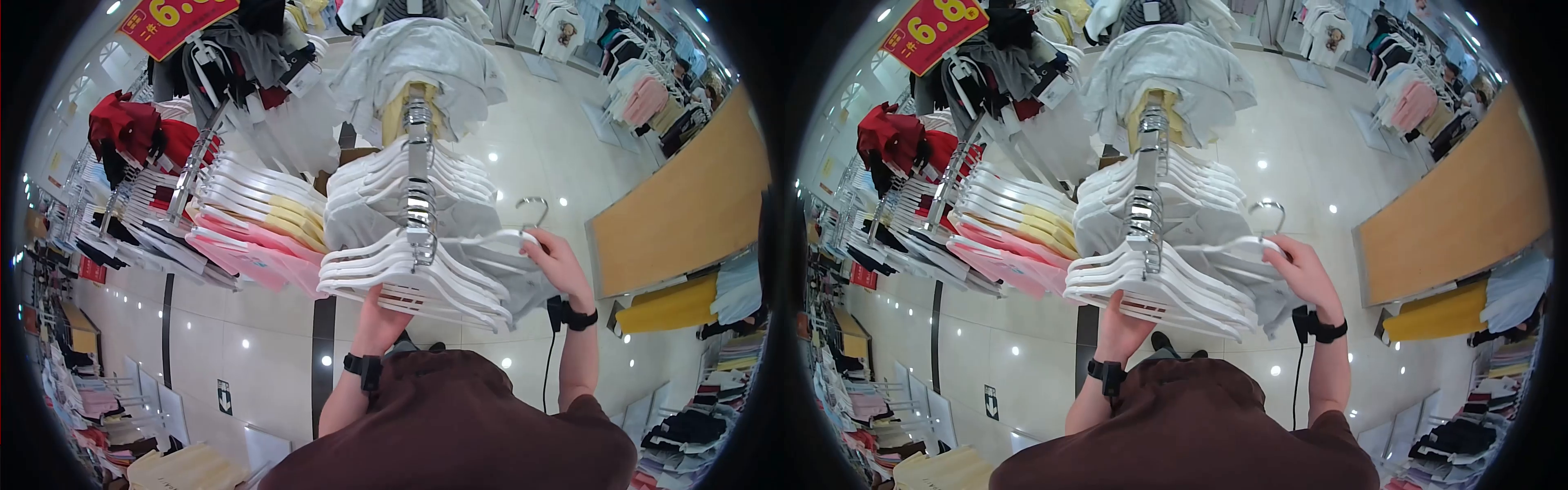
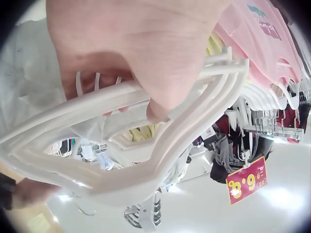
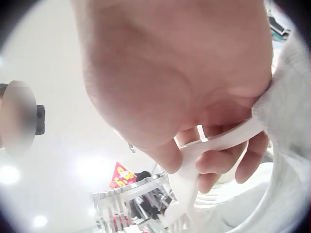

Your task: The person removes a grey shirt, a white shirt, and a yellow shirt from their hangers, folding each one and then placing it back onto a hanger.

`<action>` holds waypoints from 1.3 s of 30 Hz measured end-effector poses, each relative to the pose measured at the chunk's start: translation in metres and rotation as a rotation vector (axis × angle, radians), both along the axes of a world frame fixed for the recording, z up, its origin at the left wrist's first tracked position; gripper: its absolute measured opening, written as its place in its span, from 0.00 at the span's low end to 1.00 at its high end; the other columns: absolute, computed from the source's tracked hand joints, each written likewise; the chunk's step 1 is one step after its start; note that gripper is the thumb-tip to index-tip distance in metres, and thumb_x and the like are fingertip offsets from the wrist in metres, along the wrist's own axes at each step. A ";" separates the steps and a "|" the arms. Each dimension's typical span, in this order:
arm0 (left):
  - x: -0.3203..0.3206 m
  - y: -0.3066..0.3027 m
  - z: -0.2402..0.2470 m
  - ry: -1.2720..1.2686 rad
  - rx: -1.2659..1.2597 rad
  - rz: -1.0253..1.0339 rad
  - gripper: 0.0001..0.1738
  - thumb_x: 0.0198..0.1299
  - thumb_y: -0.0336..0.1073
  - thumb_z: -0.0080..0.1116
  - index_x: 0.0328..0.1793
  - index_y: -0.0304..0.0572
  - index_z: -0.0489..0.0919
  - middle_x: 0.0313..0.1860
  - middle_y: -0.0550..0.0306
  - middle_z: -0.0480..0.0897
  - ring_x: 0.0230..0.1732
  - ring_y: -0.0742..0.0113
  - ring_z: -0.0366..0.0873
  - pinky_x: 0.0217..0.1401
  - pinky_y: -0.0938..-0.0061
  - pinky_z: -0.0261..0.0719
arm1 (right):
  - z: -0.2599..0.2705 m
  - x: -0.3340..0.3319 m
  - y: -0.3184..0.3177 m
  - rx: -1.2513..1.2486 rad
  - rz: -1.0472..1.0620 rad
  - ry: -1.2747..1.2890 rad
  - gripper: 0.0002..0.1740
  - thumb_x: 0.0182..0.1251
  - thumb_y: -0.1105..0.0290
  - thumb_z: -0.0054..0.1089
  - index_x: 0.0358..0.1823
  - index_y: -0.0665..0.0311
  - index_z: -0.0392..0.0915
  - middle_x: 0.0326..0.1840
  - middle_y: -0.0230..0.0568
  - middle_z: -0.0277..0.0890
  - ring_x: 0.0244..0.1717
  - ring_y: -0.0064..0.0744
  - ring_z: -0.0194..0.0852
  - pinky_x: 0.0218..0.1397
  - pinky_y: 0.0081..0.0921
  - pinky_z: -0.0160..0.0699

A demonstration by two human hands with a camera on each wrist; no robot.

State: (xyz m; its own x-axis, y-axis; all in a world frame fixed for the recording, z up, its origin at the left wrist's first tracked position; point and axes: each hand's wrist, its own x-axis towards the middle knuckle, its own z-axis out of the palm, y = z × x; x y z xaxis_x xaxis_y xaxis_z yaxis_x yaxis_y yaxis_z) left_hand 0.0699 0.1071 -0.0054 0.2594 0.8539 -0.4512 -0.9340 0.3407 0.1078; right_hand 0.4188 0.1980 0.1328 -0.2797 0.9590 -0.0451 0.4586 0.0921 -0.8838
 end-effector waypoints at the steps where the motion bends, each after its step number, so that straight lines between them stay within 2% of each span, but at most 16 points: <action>1: -0.002 0.002 -0.002 0.001 0.036 -0.011 0.29 0.80 0.49 0.47 0.80 0.43 0.68 0.78 0.49 0.72 0.77 0.49 0.69 0.83 0.47 0.65 | 0.009 -0.018 0.009 0.017 0.010 0.048 0.19 0.80 0.64 0.59 0.61 0.70 0.82 0.39 0.31 0.84 0.36 0.17 0.69 0.41 0.20 0.70; 5: -0.005 0.013 -0.009 -0.006 0.044 -0.057 0.29 0.80 0.45 0.49 0.80 0.41 0.68 0.78 0.49 0.72 0.79 0.50 0.67 0.85 0.49 0.63 | 0.031 -0.074 0.046 0.104 0.138 0.028 0.20 0.81 0.64 0.57 0.64 0.70 0.81 0.40 0.32 0.86 0.33 0.17 0.67 0.37 0.21 0.69; 10: -0.010 0.025 -0.038 -0.006 0.110 -0.162 0.28 0.81 0.45 0.48 0.81 0.41 0.67 0.79 0.51 0.71 0.79 0.52 0.67 0.85 0.49 0.63 | 0.007 -0.117 0.086 0.100 0.245 -0.008 0.19 0.82 0.64 0.56 0.64 0.70 0.80 0.36 0.31 0.80 0.33 0.18 0.66 0.37 0.21 0.69; 14: -0.015 0.035 -0.037 0.023 0.165 -0.248 0.27 0.83 0.46 0.48 0.81 0.43 0.67 0.80 0.54 0.70 0.80 0.56 0.66 0.85 0.51 0.63 | -0.011 -0.140 0.098 0.026 0.277 0.058 0.16 0.80 0.71 0.53 0.62 0.71 0.79 0.38 0.35 0.79 0.36 0.20 0.68 0.43 0.23 0.74; 16: -0.017 0.038 -0.034 0.047 0.173 -0.269 0.27 0.83 0.46 0.48 0.81 0.43 0.67 0.80 0.55 0.70 0.81 0.57 0.66 0.85 0.51 0.63 | -0.015 -0.147 0.101 0.155 0.318 -0.010 0.17 0.78 0.75 0.52 0.63 0.69 0.79 0.39 0.38 0.81 0.39 0.23 0.71 0.47 0.25 0.76; 17: -0.018 0.041 -0.033 0.081 0.183 -0.294 0.27 0.83 0.46 0.48 0.81 0.44 0.67 0.80 0.55 0.70 0.81 0.58 0.65 0.86 0.51 0.63 | -0.011 -0.147 0.101 0.079 0.304 -0.039 0.18 0.76 0.78 0.51 0.64 0.67 0.79 0.43 0.43 0.84 0.43 0.26 0.76 0.52 0.27 0.78; 20: -0.021 0.049 -0.035 0.111 0.163 -0.327 0.26 0.84 0.45 0.48 0.81 0.42 0.67 0.81 0.55 0.70 0.81 0.58 0.67 0.86 0.50 0.64 | -0.007 -0.155 0.098 0.041 0.291 0.050 0.18 0.76 0.79 0.52 0.64 0.68 0.79 0.46 0.46 0.86 0.47 0.25 0.78 0.56 0.27 0.78; 22: -0.021 0.055 -0.038 0.100 0.184 -0.339 0.26 0.83 0.44 0.49 0.81 0.41 0.67 0.80 0.54 0.71 0.80 0.57 0.67 0.86 0.50 0.64 | -0.005 -0.148 0.102 0.067 0.312 -0.054 0.17 0.76 0.78 0.53 0.63 0.68 0.80 0.49 0.44 0.87 0.49 0.25 0.80 0.59 0.27 0.79; 25: -0.025 0.054 -0.037 0.083 0.169 -0.347 0.26 0.83 0.41 0.50 0.81 0.38 0.66 0.80 0.51 0.71 0.80 0.55 0.68 0.86 0.50 0.65 | 0.007 -0.145 0.102 -0.173 0.360 0.063 0.15 0.76 0.77 0.54 0.59 0.68 0.83 0.51 0.35 0.88 0.52 0.26 0.82 0.61 0.28 0.80; 29: -0.030 0.047 -0.027 0.022 0.077 -0.391 0.27 0.81 0.36 0.54 0.81 0.37 0.66 0.81 0.47 0.69 0.80 0.52 0.67 0.86 0.49 0.66 | 0.004 -0.145 0.108 -0.293 0.358 0.155 0.15 0.78 0.76 0.57 0.62 0.69 0.80 0.53 0.37 0.88 0.53 0.25 0.83 0.61 0.29 0.81; 32: -0.027 0.041 -0.036 -0.075 0.125 -0.394 0.27 0.79 0.33 0.56 0.80 0.36 0.67 0.80 0.48 0.70 0.79 0.52 0.69 0.86 0.47 0.66 | -0.012 -0.141 0.114 -0.308 0.376 0.127 0.15 0.76 0.76 0.60 0.61 0.70 0.80 0.54 0.38 0.87 0.52 0.27 0.85 0.61 0.30 0.84; 33: -0.028 0.038 -0.039 -0.081 0.114 -0.379 0.27 0.79 0.33 0.56 0.80 0.36 0.67 0.80 0.48 0.70 0.79 0.52 0.69 0.86 0.47 0.66 | -0.021 -0.133 0.119 -0.340 0.422 0.073 0.25 0.79 0.59 0.67 0.68 0.64 0.72 0.53 0.47 0.87 0.51 0.30 0.85 0.51 0.29 0.85; 34: -0.029 0.034 -0.038 -0.089 0.168 -0.400 0.27 0.79 0.33 0.57 0.80 0.36 0.67 0.79 0.48 0.71 0.79 0.53 0.69 0.86 0.46 0.66 | -0.026 -0.134 0.118 -0.357 0.434 0.069 0.25 0.79 0.59 0.67 0.68 0.64 0.72 0.53 0.47 0.87 0.51 0.30 0.85 0.51 0.29 0.85; 36: -0.030 0.029 -0.037 -0.104 0.215 -0.410 0.27 0.78 0.32 0.58 0.80 0.36 0.68 0.79 0.49 0.72 0.79 0.53 0.70 0.86 0.46 0.65 | -0.032 -0.134 0.115 -0.406 0.293 0.302 0.24 0.82 0.53 0.63 0.66 0.63 0.74 0.56 0.47 0.87 0.45 0.25 0.82 0.49 0.26 0.83; 37: -0.032 0.029 -0.034 -0.100 0.219 -0.419 0.27 0.78 0.32 0.58 0.80 0.37 0.68 0.78 0.49 0.73 0.78 0.53 0.70 0.86 0.45 0.65 | -0.027 -0.131 0.123 -0.485 0.316 0.243 0.30 0.78 0.70 0.65 0.76 0.66 0.64 0.57 0.47 0.86 0.57 0.33 0.85 0.58 0.29 0.83; 39: -0.033 0.033 -0.037 -0.096 0.222 -0.424 0.27 0.78 0.32 0.58 0.79 0.37 0.69 0.78 0.50 0.74 0.78 0.54 0.71 0.86 0.45 0.65 | -0.031 -0.137 0.121 -0.397 0.272 0.234 0.29 0.78 0.68 0.65 0.74 0.67 0.66 0.56 0.45 0.86 0.57 0.32 0.84 0.56 0.30 0.83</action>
